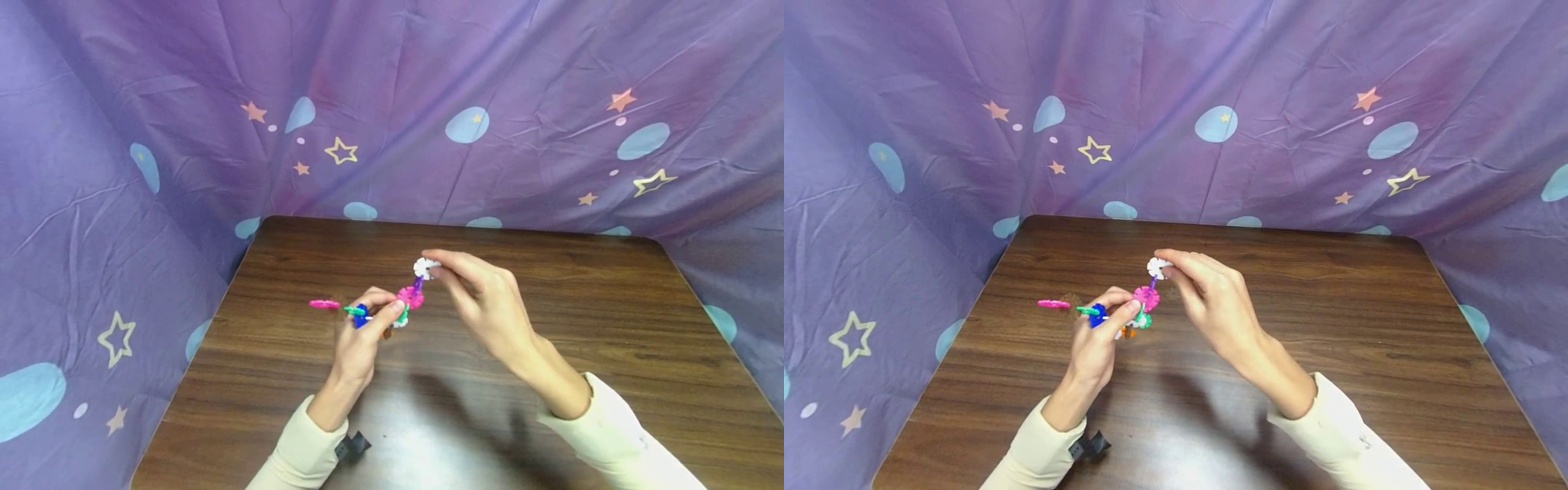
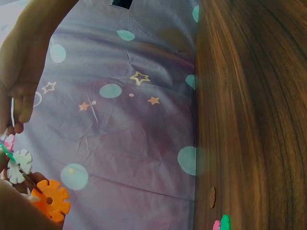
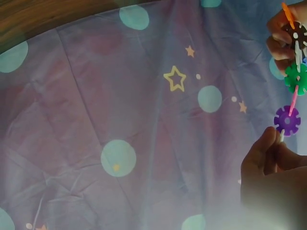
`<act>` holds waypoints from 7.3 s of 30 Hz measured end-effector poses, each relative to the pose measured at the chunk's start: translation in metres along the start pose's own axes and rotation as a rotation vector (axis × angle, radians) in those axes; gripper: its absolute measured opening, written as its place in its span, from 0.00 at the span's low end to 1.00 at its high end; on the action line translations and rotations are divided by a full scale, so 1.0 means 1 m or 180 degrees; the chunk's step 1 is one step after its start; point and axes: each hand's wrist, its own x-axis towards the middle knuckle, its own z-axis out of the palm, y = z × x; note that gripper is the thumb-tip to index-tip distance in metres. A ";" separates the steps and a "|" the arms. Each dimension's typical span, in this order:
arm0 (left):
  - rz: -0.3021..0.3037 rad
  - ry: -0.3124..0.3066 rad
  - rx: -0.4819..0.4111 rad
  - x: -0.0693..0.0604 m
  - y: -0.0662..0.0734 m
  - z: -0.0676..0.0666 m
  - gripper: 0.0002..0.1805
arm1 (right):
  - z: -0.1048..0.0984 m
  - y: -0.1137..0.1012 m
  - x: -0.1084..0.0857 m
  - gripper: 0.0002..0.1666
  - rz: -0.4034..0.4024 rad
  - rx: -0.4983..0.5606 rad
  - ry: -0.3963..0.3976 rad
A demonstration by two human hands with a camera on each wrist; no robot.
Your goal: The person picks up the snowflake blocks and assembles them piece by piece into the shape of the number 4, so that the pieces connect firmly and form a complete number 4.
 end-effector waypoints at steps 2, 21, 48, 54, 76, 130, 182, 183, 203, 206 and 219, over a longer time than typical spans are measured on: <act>0.0023 0.0032 -0.0012 0.000 0.000 0.001 0.13 | 0.001 0.001 0.000 0.16 0.0012 0.0015 0.0013; 0.0032 0.0340 -0.0258 0.009 0.003 -0.020 0.13 | 0.007 0.002 0.003 0.22 0.0197 0.0089 -0.0114; 0.0075 0.0337 -0.0287 0.007 0.007 -0.026 0.12 | 0.057 0.110 -0.056 0.25 0.2128 0.0205 -0.0716; 0.0064 0.0290 -0.0272 0.006 0.006 -0.023 0.13 | 0.068 0.120 -0.065 0.25 0.2136 0.0032 -0.0790; -0.0007 0.0183 -0.0224 0.004 0.002 -0.018 0.15 | 0.108 0.137 -0.076 0.23 0.2061 -0.0295 -0.1071; -0.0059 -0.0088 -0.0221 0.000 0.002 -0.013 0.11 | 0.102 0.134 -0.066 0.16 0.2701 0.0041 -0.1279; 0.0039 -0.0072 -0.0198 0.000 0.004 -0.006 0.03 | 0.029 0.002 -0.052 0.03 0.0928 0.0428 0.0103; 0.0048 -0.0074 -0.0202 0.000 0.004 -0.006 0.05 | 0.029 0.002 -0.053 0.04 0.0863 0.0387 0.0138; -0.0009 -0.0086 -0.0236 -0.002 0.004 -0.004 0.08 | 0.036 0.003 -0.057 0.06 0.0108 0.0179 0.0414; 0.0028 -0.0114 -0.0224 -0.002 0.004 -0.005 0.08 | 0.037 0.004 -0.056 0.03 0.0049 0.0240 0.0402; 0.0243 -0.0257 -0.0050 0.000 0.004 -0.006 0.11 | 0.035 0.005 -0.046 0.01 -0.0270 0.0442 0.0417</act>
